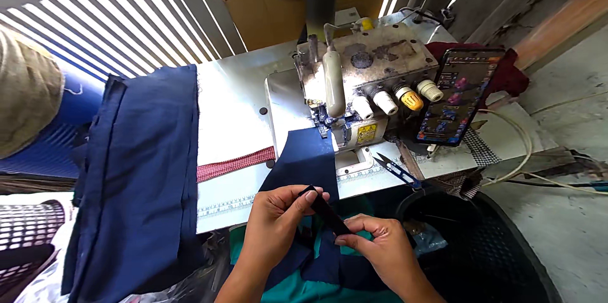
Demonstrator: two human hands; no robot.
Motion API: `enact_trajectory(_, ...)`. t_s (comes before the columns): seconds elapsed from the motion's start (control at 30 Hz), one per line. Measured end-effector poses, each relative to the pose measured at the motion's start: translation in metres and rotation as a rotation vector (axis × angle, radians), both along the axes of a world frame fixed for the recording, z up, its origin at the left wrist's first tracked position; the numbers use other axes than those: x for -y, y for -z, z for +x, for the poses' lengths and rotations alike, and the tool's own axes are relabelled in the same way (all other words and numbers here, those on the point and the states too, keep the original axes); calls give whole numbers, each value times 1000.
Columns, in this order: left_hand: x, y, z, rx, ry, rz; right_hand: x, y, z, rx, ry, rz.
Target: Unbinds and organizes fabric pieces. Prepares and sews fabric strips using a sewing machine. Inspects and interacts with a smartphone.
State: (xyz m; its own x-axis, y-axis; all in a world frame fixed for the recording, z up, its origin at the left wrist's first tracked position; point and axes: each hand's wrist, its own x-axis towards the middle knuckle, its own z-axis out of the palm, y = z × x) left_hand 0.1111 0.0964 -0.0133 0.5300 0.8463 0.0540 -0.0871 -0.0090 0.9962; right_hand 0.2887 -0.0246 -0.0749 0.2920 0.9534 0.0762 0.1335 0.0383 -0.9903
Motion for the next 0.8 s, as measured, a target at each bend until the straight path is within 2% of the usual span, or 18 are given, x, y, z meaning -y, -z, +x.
enact_trajectory(0.13, -3, 1, 2, 12, 2, -24, 0, 1, -1, -22, 10, 10)
enact_trajectory(0.23, -9, -1, 0, -62, -3, 57, 0, 1, -2, -8, 6, 11)
enact_trajectory(0.4, -40, -16, -6, -337, 97, 397, 0, 1, -1, 67, -22, 42)
enact_trajectory(0.53, -86, -32, 16, -449, 194, 674, -20, -8, -3, -30, 24, 24)
enact_trajectory(0.6, -108, -30, 34, -475, 156, 768, -42, -3, -4, -83, 63, 5)
enact_trajectory(0.67, -120, -21, 45, -482, 88, 745, -59, 5, -5, -163, 78, -32)
enact_trajectory(0.8, -109, -5, 34, -567, -39, 746, -55, 11, -4, -182, 29, -77)
